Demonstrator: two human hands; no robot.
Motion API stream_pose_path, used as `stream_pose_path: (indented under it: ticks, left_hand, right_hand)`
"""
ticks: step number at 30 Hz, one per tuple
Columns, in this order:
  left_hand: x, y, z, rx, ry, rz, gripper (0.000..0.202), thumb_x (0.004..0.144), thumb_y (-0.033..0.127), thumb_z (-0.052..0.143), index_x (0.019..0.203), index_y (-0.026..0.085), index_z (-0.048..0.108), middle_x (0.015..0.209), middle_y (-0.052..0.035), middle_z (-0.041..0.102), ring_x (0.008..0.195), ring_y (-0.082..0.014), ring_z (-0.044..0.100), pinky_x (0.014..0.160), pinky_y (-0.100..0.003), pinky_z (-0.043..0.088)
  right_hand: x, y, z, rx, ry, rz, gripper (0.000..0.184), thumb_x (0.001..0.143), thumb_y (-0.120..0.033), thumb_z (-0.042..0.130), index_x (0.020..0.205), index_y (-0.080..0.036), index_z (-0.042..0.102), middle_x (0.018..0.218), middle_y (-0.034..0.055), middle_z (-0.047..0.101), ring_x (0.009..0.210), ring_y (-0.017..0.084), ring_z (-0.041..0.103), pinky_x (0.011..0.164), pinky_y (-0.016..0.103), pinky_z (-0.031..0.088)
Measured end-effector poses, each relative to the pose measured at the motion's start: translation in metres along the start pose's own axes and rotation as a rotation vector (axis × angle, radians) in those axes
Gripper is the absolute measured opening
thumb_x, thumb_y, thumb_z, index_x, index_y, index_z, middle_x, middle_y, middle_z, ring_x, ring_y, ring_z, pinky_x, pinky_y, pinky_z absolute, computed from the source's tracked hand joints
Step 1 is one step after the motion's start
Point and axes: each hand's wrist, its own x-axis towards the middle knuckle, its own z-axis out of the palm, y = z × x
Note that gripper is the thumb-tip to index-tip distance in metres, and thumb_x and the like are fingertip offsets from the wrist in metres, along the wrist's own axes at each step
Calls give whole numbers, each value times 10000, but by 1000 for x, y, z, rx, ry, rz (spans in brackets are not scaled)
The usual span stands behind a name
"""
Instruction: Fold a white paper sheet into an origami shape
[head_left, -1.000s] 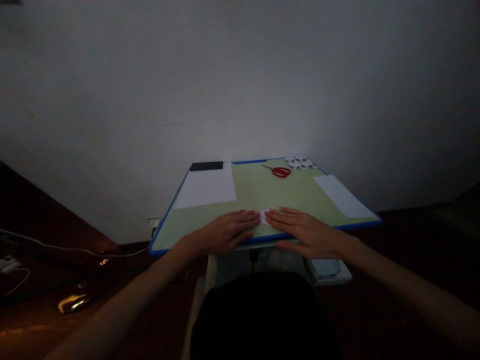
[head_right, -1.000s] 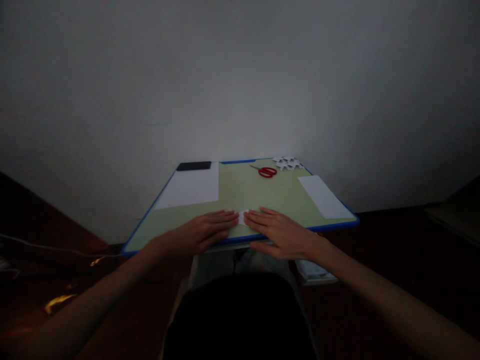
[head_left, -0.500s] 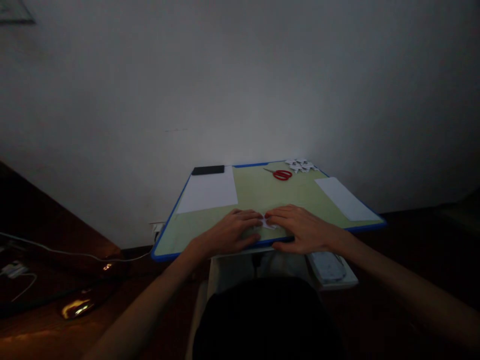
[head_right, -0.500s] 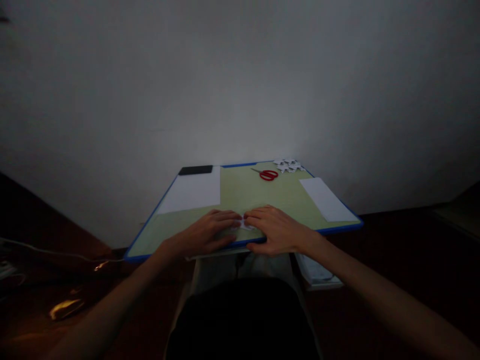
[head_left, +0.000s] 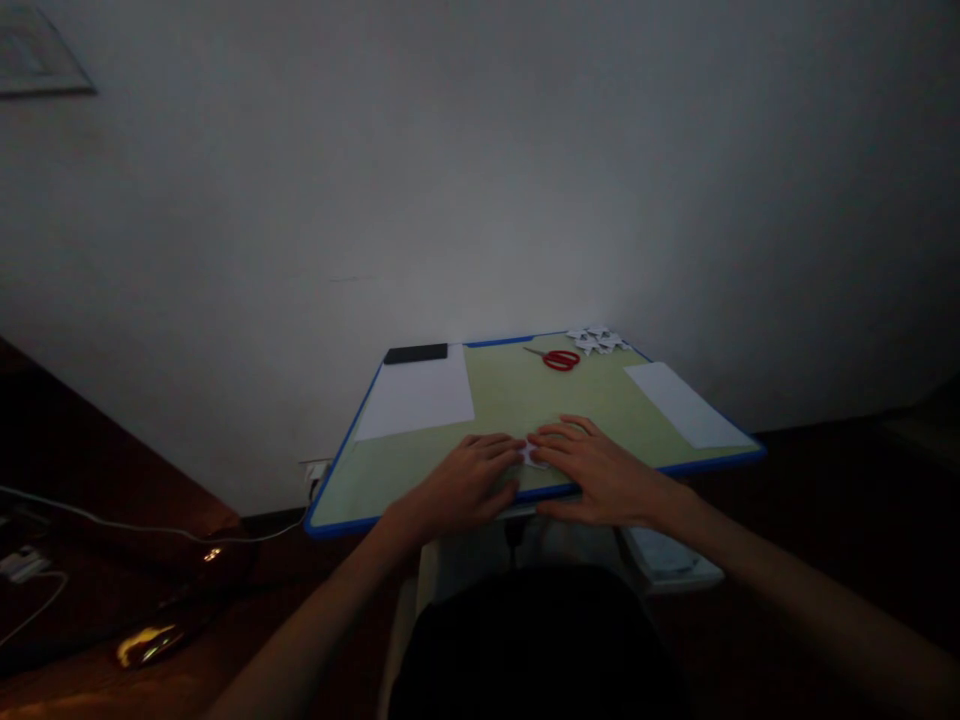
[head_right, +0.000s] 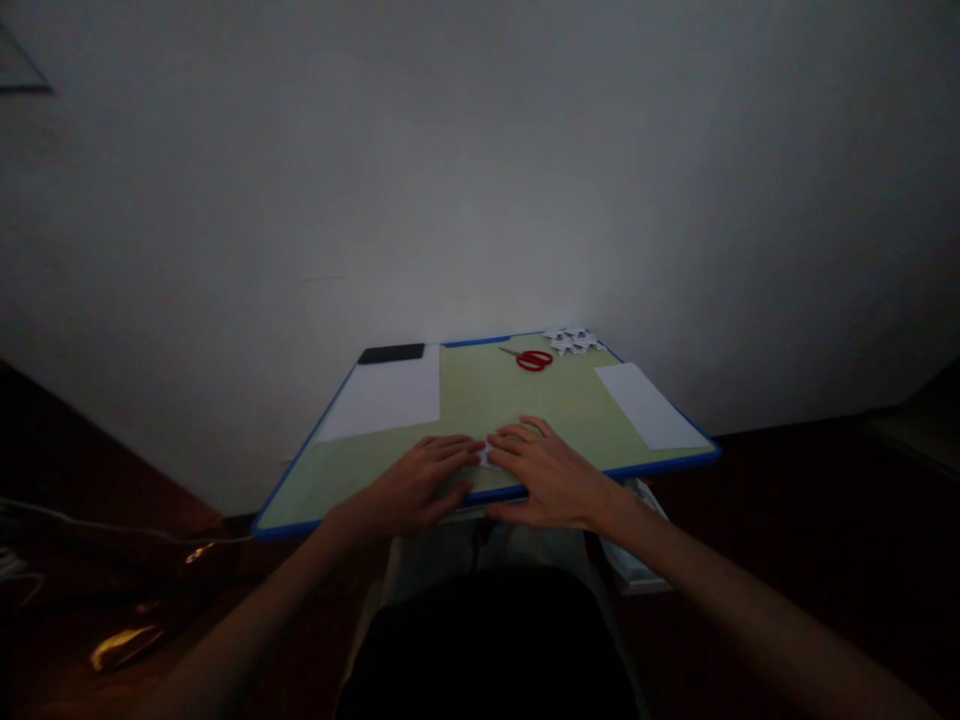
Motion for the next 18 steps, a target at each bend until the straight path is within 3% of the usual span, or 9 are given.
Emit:
stream_pose_path:
  ticks: [3,8,11,18]
  left_hand:
    - [-2,0,-1,6,0,12,376,1096,289,516,1436,166,619,1516,-142,685,1422,-288,632,1197,-498,506]
    - [-8,4,-1,106,-34,52,446,1146,349,436,1516,148,582,1576,-162,633,1502,-299,570,1246,-514,462]
    - [-11,6,2,167,-45,50,512,1143,395,445,1571,126,524,1611,-201,586,1524,-322,544,1248,-525,461]
    - [-15,6,10,187,-36,26,532,1150,366,433,1632,140,428,1650,-188,545,1563,-318,492,1278,-520,438]
  right_hand:
    - [-8,1,5,7,-11,16,686,961,-651,701,1467,-194,626,1569,179,637,1459,352,587,1244,634,387]
    - [-14,0,7,-109,20,-51,812,935,-684,717,1558,-190,552,1632,201,568,1574,421,453,1270,748,306]
    - [-12,-4,8,-166,31,-91,784,951,-630,730,1542,-142,564,1586,235,604,1516,429,525,1253,735,356]
    - [-8,-10,15,-228,27,-91,795,967,-636,701,1539,-102,563,1493,250,679,1394,404,643,1204,595,492]
